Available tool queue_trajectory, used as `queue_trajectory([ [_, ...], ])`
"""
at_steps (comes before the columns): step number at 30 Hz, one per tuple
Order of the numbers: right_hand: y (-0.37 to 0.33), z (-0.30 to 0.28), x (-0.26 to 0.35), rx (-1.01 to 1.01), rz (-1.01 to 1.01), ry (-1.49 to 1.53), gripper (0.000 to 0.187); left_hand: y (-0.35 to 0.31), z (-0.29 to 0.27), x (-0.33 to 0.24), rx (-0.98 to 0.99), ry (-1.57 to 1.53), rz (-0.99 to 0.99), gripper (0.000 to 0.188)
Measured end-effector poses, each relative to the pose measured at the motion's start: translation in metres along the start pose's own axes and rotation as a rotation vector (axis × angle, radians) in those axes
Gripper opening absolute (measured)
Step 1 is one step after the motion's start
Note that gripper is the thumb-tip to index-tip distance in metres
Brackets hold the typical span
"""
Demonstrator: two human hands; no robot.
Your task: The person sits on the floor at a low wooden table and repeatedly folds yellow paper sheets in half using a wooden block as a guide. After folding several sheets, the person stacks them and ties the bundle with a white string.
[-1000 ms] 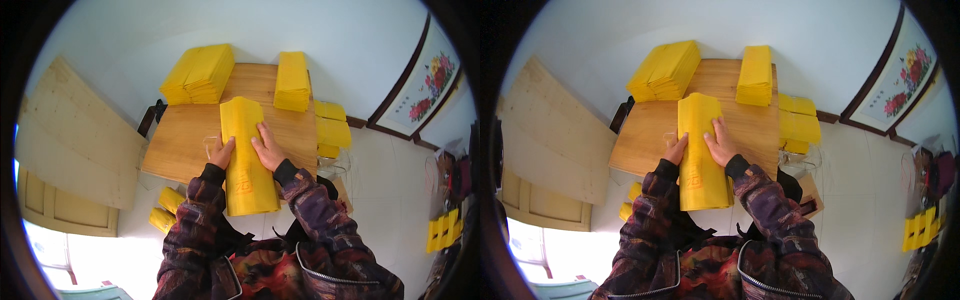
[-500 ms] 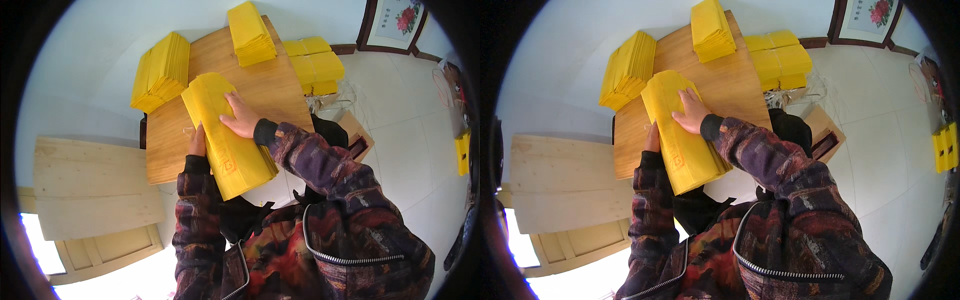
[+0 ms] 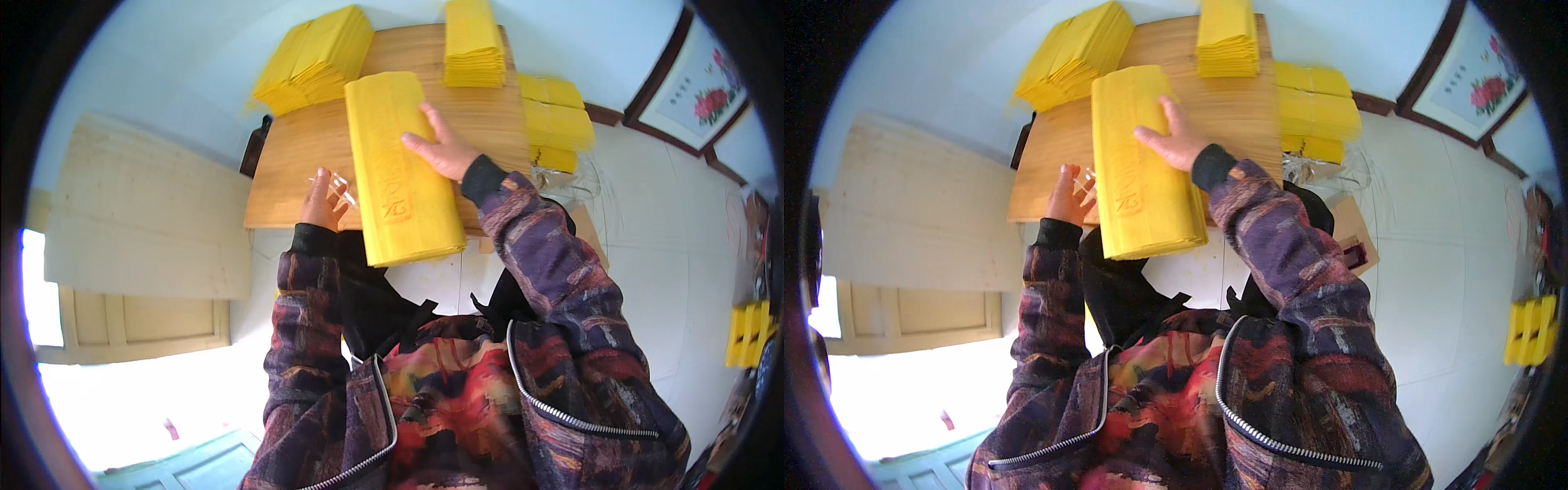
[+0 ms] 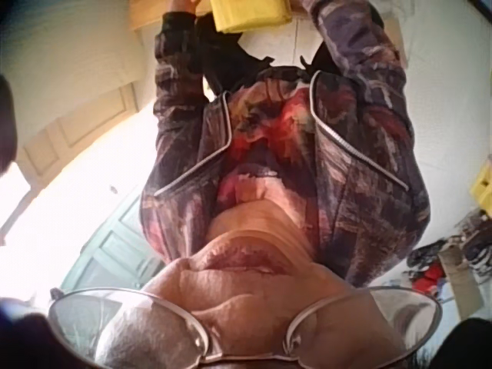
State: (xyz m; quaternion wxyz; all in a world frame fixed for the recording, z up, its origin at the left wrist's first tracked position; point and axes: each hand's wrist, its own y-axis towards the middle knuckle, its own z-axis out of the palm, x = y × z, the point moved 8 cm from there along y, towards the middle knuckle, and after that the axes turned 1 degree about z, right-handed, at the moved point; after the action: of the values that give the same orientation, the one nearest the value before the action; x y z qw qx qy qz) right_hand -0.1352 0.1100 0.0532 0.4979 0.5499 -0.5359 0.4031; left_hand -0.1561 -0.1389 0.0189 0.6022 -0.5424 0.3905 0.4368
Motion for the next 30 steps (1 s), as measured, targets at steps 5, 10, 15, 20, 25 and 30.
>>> queue_trajectory([
  [5, -0.003, 0.001, -0.004, 0.050, 0.046, 0.070, 0.088, -0.029, -0.042, 0.007, 0.115, -0.100, 0.028, 0.032],
  [10, -0.018, -0.025, -0.003, -0.075, 0.011, -0.014, 0.084, -0.070, -0.058, -0.009, 0.314, 0.186, 0.102, 0.019],
  [15, -0.075, -0.059, 0.058, -0.158, -0.037, 0.059, 0.037, -0.145, -0.044, -0.045, 0.560, 0.638, 0.185, 0.020],
  [20, -0.186, 0.037, 0.124, 0.528, -0.315, -0.148, 0.035, -0.221, 0.021, -0.038, 1.013, 0.657, 0.214, 0.014],
  [25, -0.217, 0.090, 0.078, 0.824, -0.032, -0.046, 0.029, -0.237, 0.060, -0.019, 1.078, 0.505, 0.302, 0.014],
  [30, -0.235, 0.063, -0.001, 0.804, 0.360, 0.346, 0.021, -0.199, 0.032, 0.043, 0.990, 0.296, -0.080, 0.014],
])
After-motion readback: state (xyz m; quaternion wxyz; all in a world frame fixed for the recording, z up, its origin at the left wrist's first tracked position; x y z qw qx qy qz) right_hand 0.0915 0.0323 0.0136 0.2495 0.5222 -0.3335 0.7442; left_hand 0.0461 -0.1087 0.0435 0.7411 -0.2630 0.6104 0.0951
